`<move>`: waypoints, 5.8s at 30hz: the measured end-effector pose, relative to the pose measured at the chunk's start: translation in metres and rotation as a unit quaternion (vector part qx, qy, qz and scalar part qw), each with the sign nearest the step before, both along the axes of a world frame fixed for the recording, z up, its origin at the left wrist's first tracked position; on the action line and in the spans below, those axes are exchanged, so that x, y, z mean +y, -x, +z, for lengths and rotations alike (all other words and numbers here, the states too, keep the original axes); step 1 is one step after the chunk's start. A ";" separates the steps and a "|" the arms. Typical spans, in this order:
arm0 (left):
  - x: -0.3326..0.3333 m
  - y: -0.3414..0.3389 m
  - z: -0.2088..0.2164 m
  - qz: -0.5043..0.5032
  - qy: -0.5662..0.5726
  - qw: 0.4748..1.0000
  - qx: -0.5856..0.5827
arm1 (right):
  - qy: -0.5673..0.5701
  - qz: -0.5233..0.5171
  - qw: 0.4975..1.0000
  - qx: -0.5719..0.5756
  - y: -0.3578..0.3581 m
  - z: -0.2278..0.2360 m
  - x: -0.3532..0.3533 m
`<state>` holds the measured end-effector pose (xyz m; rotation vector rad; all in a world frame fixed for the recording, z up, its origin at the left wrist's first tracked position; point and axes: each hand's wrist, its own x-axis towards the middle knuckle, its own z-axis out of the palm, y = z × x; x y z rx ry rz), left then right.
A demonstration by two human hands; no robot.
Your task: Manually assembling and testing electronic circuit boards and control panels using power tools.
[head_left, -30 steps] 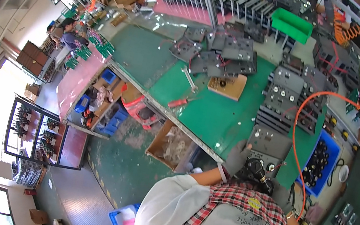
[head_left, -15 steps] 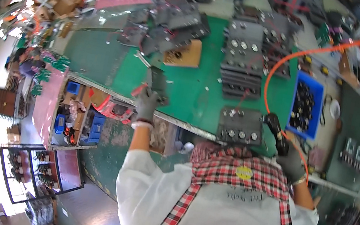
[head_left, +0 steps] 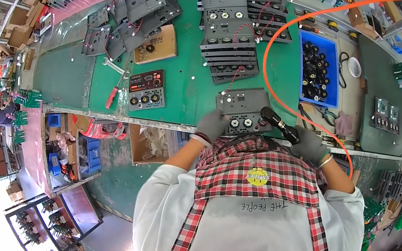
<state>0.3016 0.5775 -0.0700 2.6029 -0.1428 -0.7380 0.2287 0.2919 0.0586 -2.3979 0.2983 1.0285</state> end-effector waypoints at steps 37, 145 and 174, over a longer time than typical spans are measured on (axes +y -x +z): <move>-0.020 -0.013 -0.035 -0.025 0.041 0.999 -0.002 | -0.003 0.227 0.972 -0.052 -0.036 -0.042 -0.008; -0.037 -0.003 -0.024 -0.137 0.104 0.985 0.023 | -0.009 0.337 0.942 -0.016 -0.071 -0.055 0.006; 0.135 0.025 0.114 0.339 0.353 0.872 -0.009 | -0.387 -0.252 0.874 -0.150 0.000 -0.004 -0.052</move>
